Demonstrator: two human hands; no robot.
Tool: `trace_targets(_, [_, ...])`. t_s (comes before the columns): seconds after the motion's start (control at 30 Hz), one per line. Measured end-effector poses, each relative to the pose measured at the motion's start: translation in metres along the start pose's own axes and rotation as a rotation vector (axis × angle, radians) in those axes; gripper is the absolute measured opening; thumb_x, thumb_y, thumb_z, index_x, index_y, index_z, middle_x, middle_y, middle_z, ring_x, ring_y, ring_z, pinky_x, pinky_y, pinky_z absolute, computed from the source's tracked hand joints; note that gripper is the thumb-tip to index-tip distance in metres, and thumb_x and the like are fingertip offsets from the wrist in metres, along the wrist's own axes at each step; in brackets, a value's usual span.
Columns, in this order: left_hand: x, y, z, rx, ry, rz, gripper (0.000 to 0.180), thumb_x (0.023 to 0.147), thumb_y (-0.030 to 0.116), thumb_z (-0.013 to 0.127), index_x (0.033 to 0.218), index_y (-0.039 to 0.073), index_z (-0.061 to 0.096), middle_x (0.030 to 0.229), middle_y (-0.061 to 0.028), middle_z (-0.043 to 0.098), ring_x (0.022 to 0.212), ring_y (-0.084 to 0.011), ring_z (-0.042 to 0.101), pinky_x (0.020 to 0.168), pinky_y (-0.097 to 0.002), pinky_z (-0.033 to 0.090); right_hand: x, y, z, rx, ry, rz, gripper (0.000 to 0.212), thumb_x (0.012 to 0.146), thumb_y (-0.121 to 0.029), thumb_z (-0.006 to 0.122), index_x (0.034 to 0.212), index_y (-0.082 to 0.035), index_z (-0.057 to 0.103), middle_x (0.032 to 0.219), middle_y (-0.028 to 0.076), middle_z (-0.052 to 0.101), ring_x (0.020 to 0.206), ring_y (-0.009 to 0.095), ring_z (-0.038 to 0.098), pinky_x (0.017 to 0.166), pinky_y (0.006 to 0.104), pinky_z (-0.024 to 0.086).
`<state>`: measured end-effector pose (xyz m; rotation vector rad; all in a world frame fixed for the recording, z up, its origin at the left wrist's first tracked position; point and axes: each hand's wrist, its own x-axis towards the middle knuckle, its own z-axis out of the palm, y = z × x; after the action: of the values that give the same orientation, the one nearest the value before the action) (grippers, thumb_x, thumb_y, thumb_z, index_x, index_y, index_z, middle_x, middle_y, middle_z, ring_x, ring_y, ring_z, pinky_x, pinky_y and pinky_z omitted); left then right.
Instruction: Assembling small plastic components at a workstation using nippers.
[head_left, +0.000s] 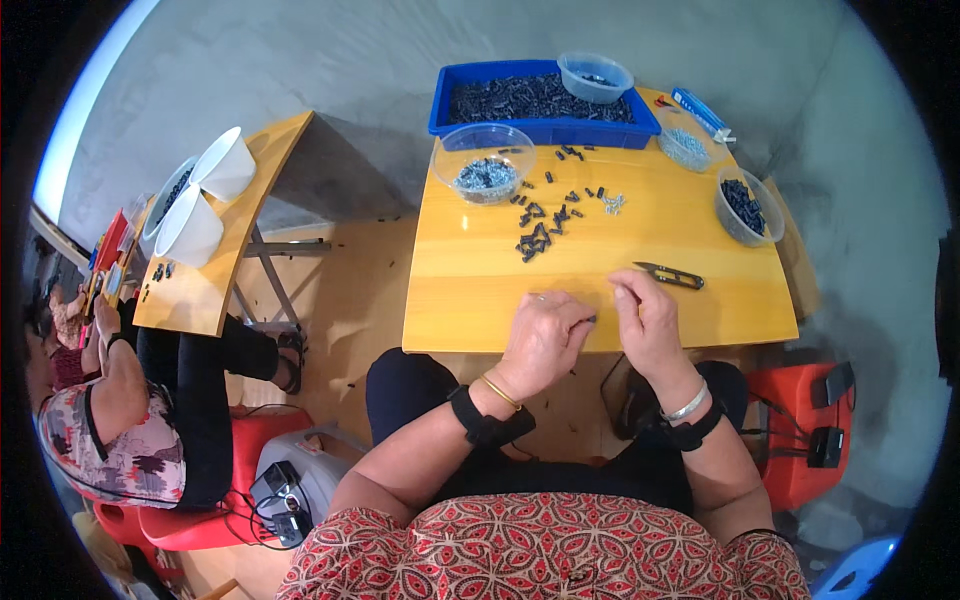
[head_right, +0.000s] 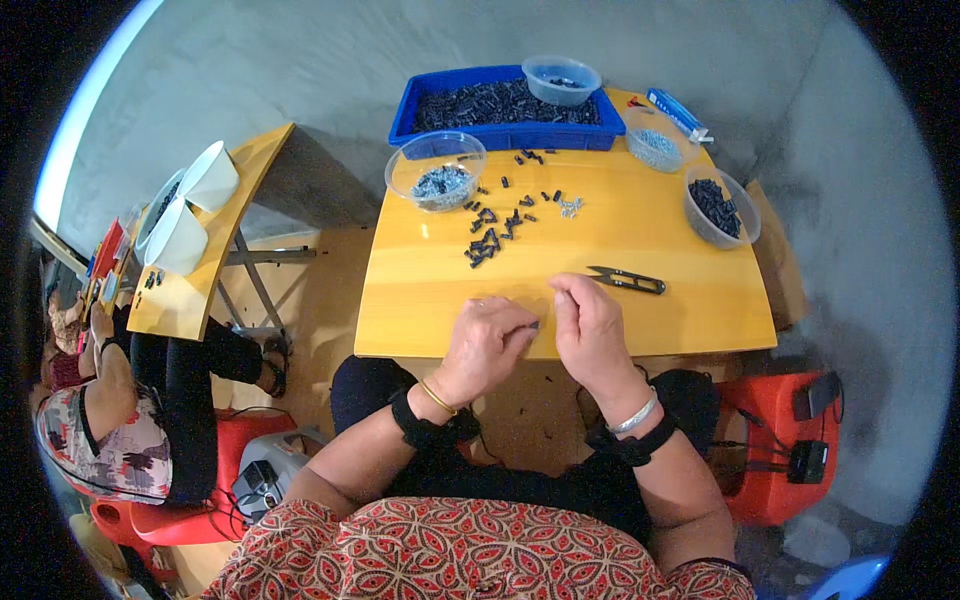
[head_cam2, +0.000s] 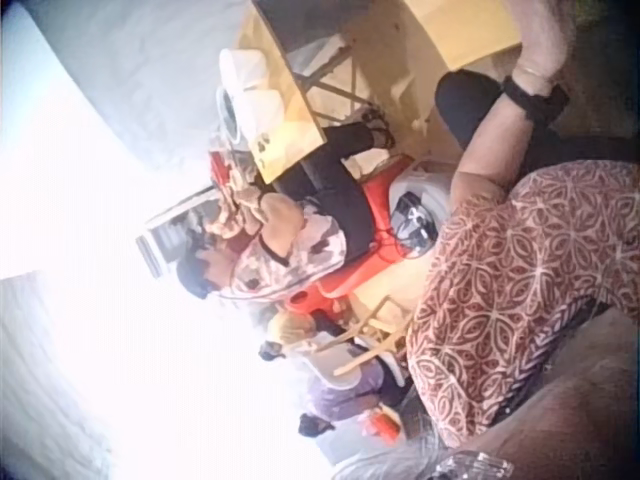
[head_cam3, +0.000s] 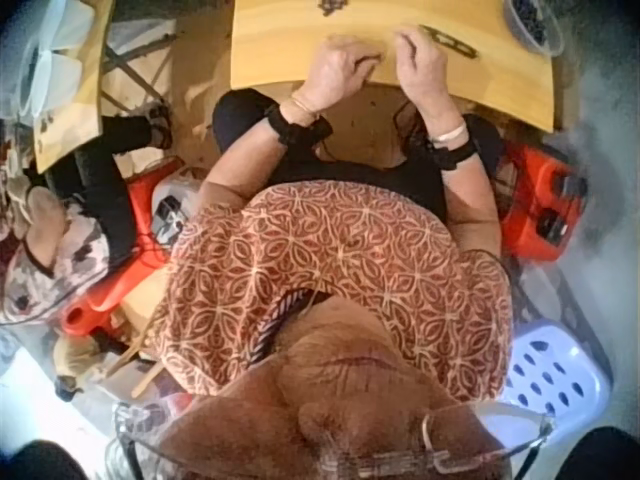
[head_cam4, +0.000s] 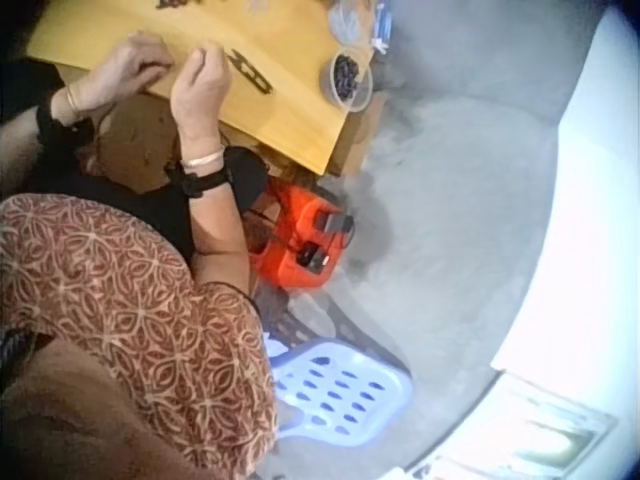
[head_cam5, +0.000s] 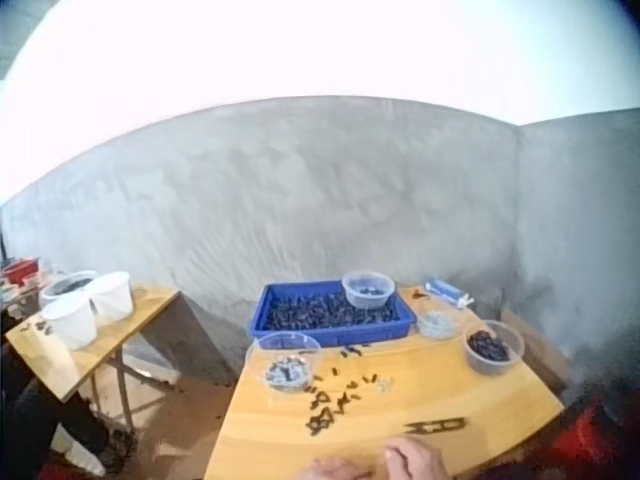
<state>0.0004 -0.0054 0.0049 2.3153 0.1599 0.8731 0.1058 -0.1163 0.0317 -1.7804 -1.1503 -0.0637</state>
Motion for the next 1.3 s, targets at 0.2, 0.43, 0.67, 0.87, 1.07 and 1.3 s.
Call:
trace_targets(0.2, [-0.001, 0.002, 0.000, 0.013, 0.022, 0.028, 0.005, 0.064, 0.003, 0.063, 0.067, 0.005, 0.060, 0.067, -0.0089, 0.057, 0.065, -0.0275, 0.053, 0.063, -0.0353, 0.038, 0.023, 0.008, 0.037, 0.042, 0.064, -0.021, 0.012, 0.080, 0.000, 0.045, 0.087, 0.000, 0.054, 0.078, 0.017, 0.057, 0.074, 0.031, 0.055, 0.067, 0.0364, 0.044])
trace_targets(0.43, [-0.006, 0.002, 0.000, 0.059, 0.012, -0.002, 0.007, 0.060, 0.003, 0.063, 0.061, 0.006, 0.057, 0.067, -0.0079, 0.056, 0.067, -0.0263, 0.051, 0.068, -0.0344, 0.035, 0.018, 0.020, 0.056, -0.035, 0.109, -0.070, 0.015, 0.073, 0.003, 0.045, 0.081, -0.002, 0.056, 0.073, 0.011, 0.057, 0.072, 0.030, 0.050, 0.067, 0.0384, 0.039])
trace_targets(0.67, [-0.006, 0.006, 0.008, 0.078, 0.060, -0.067, 0.007, 0.060, 0.003, 0.063, 0.059, 0.005, 0.056, 0.064, -0.0076, 0.056, 0.068, -0.0255, 0.051, 0.072, -0.0354, 0.034, 0.018, 0.019, 0.053, -0.172, 0.160, -0.149, 0.015, 0.070, 0.002, 0.046, 0.075, -0.005, 0.058, 0.071, 0.010, 0.057, 0.072, 0.030, 0.049, 0.066, 0.0399, 0.038])
trace_targets(0.87, [-0.007, 0.001, 0.014, 0.051, 0.072, -0.087, 0.010, 0.059, 0.003, 0.063, 0.056, 0.005, 0.055, 0.061, -0.0079, 0.053, 0.067, -0.0259, 0.050, 0.070, -0.0358, 0.033, 0.019, 0.025, 0.054, -0.251, 0.050, -0.079, 0.012, 0.068, 0.001, 0.047, 0.072, -0.007, 0.054, 0.074, 0.010, 0.056, 0.074, 0.030, 0.047, 0.065, 0.0395, 0.036])
trace_targets(1.07, [-0.006, 0.004, 0.012, 0.070, 0.042, -0.097, 0.009, 0.060, 0.005, 0.062, 0.053, 0.006, 0.055, 0.063, -0.0083, 0.053, 0.067, -0.0260, 0.050, 0.069, -0.0373, 0.033, 0.017, 0.024, 0.054, -0.356, 0.042, -0.012, 0.008, 0.068, -0.003, 0.047, 0.072, -0.008, 0.052, 0.074, 0.009, 0.054, 0.074, 0.030, 0.046, 0.067, 0.0417, 0.034])
trace_targets(1.3, [-0.009, 0.006, 0.013, 0.084, 0.066, -0.082, 0.010, 0.061, 0.006, 0.061, 0.053, 0.006, 0.055, 0.061, -0.0091, 0.053, 0.067, -0.0267, 0.051, 0.071, -0.0379, 0.033, 0.016, 0.021, 0.054, -0.492, 0.002, 0.014, 0.008, 0.073, -0.006, 0.047, 0.077, -0.009, 0.053, 0.076, 0.008, 0.055, 0.076, 0.030, 0.047, 0.069, 0.0425, 0.034])
